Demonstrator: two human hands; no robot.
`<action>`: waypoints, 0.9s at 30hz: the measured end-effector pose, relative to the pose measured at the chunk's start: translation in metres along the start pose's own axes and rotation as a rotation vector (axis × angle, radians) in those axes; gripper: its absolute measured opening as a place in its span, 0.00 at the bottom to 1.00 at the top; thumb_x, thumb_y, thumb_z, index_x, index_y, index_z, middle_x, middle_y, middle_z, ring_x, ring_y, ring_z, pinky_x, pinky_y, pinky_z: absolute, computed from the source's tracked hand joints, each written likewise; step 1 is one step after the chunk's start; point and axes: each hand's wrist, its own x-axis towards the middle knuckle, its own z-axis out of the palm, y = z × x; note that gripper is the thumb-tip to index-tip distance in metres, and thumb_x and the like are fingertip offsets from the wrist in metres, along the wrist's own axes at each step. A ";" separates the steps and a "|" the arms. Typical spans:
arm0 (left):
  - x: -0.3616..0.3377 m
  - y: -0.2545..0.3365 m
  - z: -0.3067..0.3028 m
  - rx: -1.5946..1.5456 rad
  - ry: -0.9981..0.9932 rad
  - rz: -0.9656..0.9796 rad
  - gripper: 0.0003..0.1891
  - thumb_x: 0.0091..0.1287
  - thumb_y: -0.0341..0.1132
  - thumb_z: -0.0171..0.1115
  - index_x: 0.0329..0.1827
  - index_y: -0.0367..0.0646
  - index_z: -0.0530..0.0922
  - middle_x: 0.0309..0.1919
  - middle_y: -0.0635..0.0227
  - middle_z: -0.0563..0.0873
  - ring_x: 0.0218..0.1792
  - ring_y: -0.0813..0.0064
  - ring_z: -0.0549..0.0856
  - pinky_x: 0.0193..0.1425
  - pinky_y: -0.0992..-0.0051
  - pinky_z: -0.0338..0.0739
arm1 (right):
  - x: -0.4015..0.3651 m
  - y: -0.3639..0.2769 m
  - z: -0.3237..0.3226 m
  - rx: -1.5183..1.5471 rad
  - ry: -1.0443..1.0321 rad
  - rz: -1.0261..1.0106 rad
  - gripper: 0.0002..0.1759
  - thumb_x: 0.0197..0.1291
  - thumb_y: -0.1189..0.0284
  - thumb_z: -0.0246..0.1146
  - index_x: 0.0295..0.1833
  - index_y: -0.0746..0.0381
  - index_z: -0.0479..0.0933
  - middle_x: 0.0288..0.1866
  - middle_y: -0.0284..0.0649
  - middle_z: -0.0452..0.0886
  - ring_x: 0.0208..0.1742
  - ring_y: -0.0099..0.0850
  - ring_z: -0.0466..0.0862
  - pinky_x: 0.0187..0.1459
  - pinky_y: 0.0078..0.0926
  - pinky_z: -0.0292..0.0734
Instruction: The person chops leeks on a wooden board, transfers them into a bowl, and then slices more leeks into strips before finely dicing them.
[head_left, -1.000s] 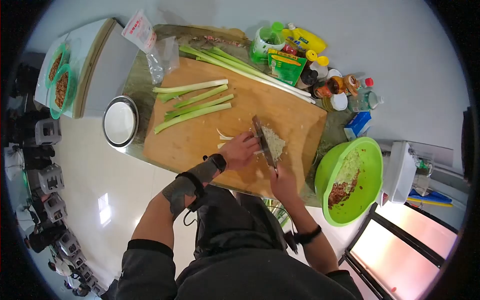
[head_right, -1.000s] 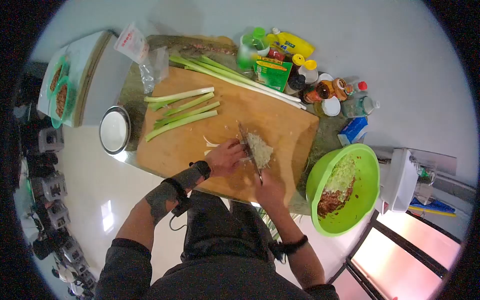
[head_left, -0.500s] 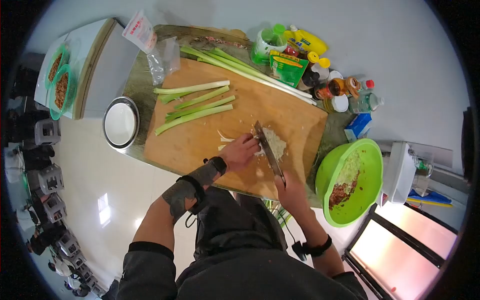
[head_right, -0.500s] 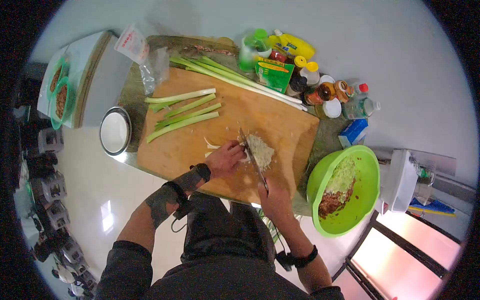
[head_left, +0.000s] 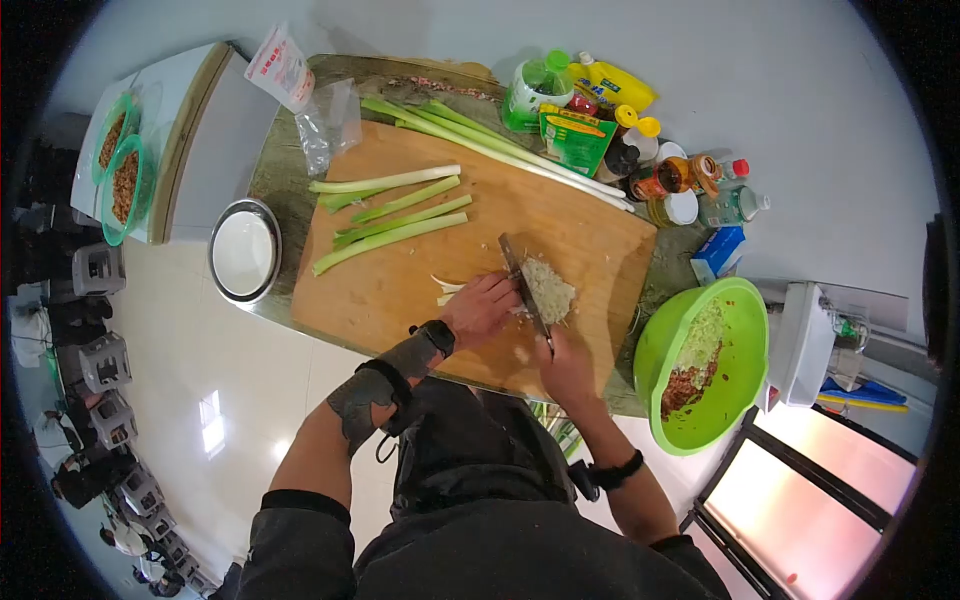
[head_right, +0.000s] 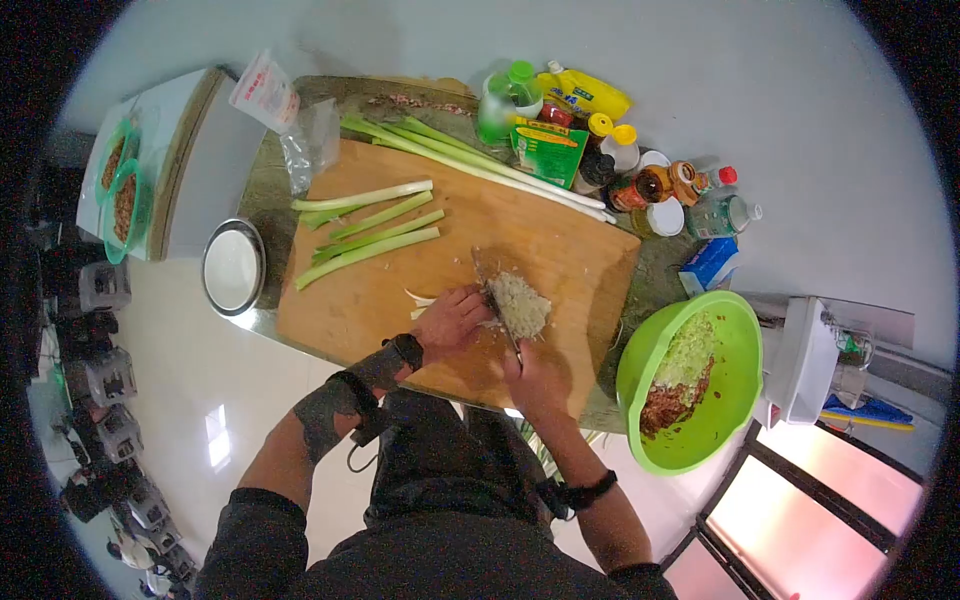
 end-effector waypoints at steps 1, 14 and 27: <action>0.000 0.002 -0.002 0.001 0.006 -0.006 0.20 0.59 0.34 0.70 0.56 0.43 0.82 0.60 0.57 0.82 0.67 0.49 0.78 0.72 0.53 0.77 | -0.006 -0.006 -0.013 0.023 -0.020 0.004 0.20 0.80 0.55 0.57 0.54 0.62 0.81 0.34 0.58 0.86 0.35 0.63 0.86 0.42 0.63 0.79; -0.004 0.004 0.005 -0.016 0.051 0.000 0.19 0.60 0.32 0.69 0.55 0.43 0.80 0.58 0.58 0.81 0.66 0.50 0.78 0.73 0.57 0.76 | -0.023 -0.013 -0.033 0.049 -0.025 -0.022 0.19 0.76 0.57 0.61 0.53 0.63 0.82 0.39 0.56 0.87 0.42 0.61 0.86 0.47 0.61 0.78; -0.002 0.005 -0.004 0.010 0.059 -0.014 0.16 0.63 0.34 0.69 0.53 0.42 0.80 0.54 0.61 0.81 0.62 0.53 0.79 0.68 0.57 0.77 | -0.002 0.008 0.021 -0.053 0.060 -0.061 0.20 0.77 0.55 0.61 0.54 0.63 0.81 0.40 0.56 0.86 0.43 0.59 0.86 0.46 0.62 0.78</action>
